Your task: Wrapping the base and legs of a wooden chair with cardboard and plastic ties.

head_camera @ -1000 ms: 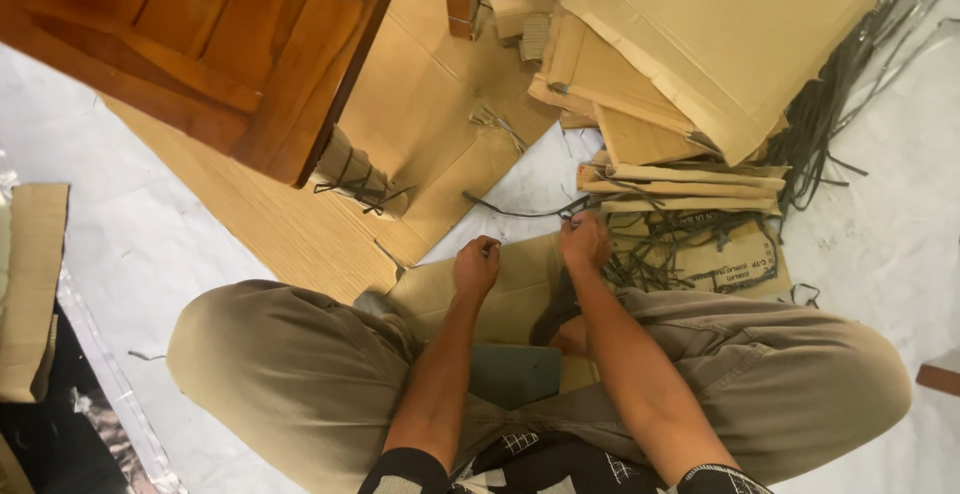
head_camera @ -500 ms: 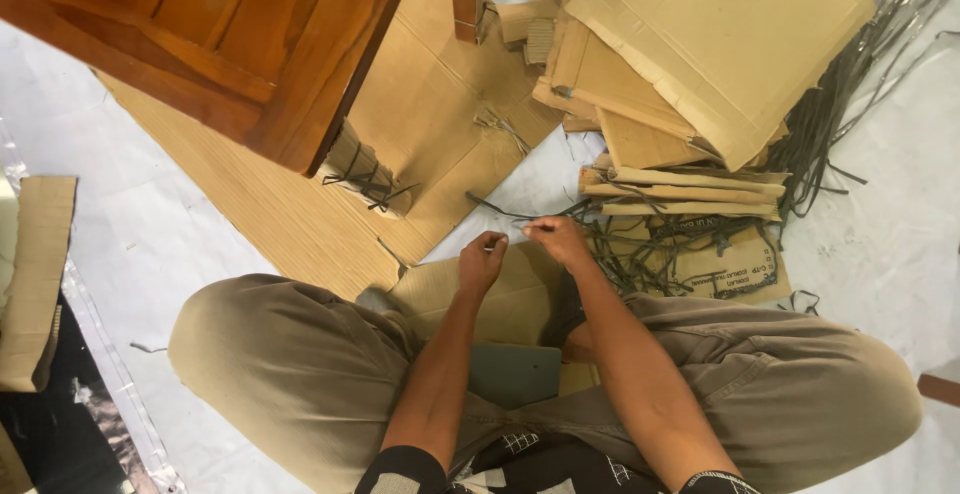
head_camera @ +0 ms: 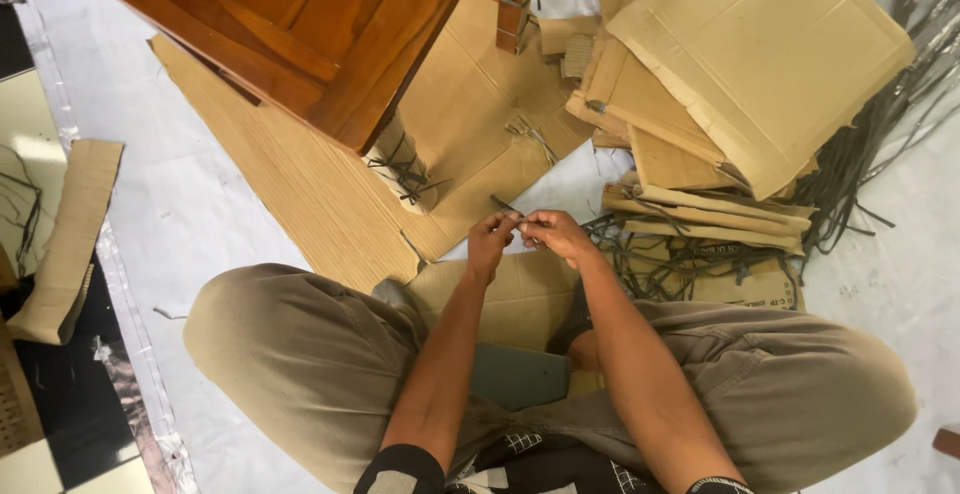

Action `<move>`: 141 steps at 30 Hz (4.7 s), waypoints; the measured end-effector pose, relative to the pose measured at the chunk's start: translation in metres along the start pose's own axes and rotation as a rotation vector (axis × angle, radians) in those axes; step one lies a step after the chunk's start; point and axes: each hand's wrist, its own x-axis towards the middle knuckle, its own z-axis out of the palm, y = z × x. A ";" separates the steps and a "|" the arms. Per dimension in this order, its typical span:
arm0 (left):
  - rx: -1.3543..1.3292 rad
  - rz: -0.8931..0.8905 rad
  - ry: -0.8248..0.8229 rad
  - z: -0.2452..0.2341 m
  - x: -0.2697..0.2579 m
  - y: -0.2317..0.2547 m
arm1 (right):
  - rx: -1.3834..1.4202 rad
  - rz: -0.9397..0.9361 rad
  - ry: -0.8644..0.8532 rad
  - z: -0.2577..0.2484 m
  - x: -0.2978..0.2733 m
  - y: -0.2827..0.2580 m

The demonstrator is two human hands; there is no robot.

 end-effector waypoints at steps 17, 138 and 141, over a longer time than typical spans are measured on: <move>0.039 0.099 0.715 -0.091 0.004 0.022 | -0.388 0.025 0.091 -0.008 0.074 0.064; -0.183 -0.109 0.274 -0.135 0.006 0.025 | -0.692 -0.136 0.026 0.158 0.041 0.035; -0.201 -0.134 0.225 -0.142 0.021 0.011 | -0.737 -0.184 0.031 0.160 0.046 0.038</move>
